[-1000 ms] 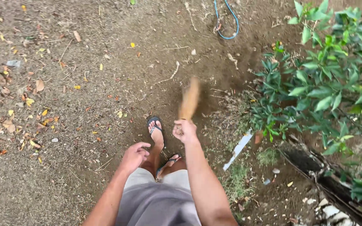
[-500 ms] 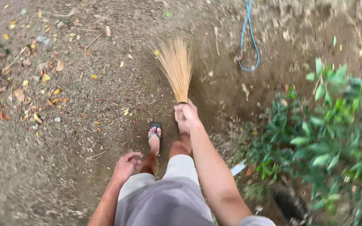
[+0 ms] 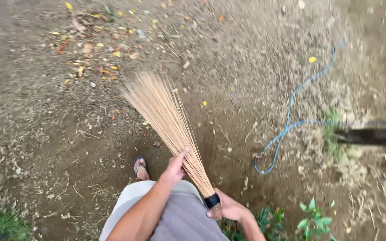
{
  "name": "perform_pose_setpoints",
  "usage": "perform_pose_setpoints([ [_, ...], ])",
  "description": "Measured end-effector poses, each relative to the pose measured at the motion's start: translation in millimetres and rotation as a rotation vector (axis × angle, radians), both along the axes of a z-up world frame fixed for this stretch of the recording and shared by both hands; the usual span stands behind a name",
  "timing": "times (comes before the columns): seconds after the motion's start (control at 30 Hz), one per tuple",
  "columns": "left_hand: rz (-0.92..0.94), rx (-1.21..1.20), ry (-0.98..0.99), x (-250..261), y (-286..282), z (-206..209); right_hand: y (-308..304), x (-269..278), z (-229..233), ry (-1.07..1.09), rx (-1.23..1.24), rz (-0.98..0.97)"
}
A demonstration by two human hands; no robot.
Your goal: Sweeping dry leaves and debris on a dirt ground using a stick broom.
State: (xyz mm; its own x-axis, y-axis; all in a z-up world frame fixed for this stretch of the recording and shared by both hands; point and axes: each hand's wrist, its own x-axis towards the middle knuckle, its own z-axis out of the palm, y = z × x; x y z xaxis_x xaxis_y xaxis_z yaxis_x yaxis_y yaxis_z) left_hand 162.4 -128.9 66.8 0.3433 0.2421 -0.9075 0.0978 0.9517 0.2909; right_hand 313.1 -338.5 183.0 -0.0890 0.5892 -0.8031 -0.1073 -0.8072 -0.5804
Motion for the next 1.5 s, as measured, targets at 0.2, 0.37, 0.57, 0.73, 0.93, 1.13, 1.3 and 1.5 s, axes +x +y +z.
perform_pose_setpoints([
  [0.2,-0.084,0.178,-0.024,-28,0,68,113,-11,13,-0.060,-0.030,-0.084],
  [0.37,-0.070,0.239,-0.057,-56,2,105,202,-55,-7,-0.447,0.066,-0.203],
  [0.57,0.121,0.152,-0.060,-128,-1,52,205,-30,-64,-0.701,-0.072,-0.250],
  [0.73,0.113,-0.052,-0.175,-183,-8,63,190,-108,-27,-0.487,-0.237,-0.307],
  [0.93,0.136,0.045,-0.155,-247,-5,94,173,-217,-46,-0.091,-0.143,0.041],
  [1.13,0.263,-0.031,-0.250,-304,-28,34,162,-233,-34,-0.314,-0.270,0.056],
  [1.3,0.491,-0.069,-0.175,-333,-7,26,107,-215,-68,-0.007,-0.035,0.615],
  [1.5,0.453,0.129,-0.006,-359,4,60,147,-226,-56,0.213,-0.406,0.353],
])
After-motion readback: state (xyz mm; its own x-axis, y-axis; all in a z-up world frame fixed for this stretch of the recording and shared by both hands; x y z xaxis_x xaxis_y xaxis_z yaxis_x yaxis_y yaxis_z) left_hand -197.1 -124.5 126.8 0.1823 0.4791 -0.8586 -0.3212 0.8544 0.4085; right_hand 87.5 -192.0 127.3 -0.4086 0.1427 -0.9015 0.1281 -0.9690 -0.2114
